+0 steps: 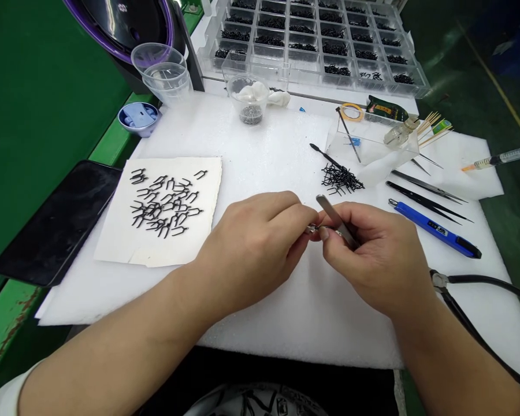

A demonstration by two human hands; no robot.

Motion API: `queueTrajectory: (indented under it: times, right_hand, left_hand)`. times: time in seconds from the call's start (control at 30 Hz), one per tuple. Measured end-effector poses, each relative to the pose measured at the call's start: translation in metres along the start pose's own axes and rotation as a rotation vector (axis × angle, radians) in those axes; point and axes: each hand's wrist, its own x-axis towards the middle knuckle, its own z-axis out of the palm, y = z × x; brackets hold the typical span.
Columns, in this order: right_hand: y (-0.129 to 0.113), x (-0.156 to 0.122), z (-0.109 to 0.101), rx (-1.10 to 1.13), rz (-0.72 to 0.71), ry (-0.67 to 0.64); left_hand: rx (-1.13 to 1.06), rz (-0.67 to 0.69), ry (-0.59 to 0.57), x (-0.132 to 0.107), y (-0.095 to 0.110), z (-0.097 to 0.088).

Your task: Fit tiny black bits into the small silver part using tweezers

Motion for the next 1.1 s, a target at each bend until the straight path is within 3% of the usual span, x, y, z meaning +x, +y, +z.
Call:
queueTrajectory:
  times: [0.53,0.7,0.8,1.1]
  right_hand:
    - [-0.001,0.003,0.0,-0.057,-0.044,-0.005]
    - [0.001,0.003,-0.003,-0.027,0.023,0.001]
    - [0.001,0.002,-0.008,-0.001,0.081,0.031]
    - [0.007,0.005,-0.01,0.504,0.18,-0.008]
  left_hand:
    - [-0.035,-0.069,-0.049,0.003,-0.001,0.003]
    - [0.028,-0.094,-0.059,0.004,-0.004,0.0]
    - [0.09,-0.181,-0.057,0.006,-0.01,-0.002]
    - [0.141,-0.379,-0.185,0.008,-0.028,-0.004]
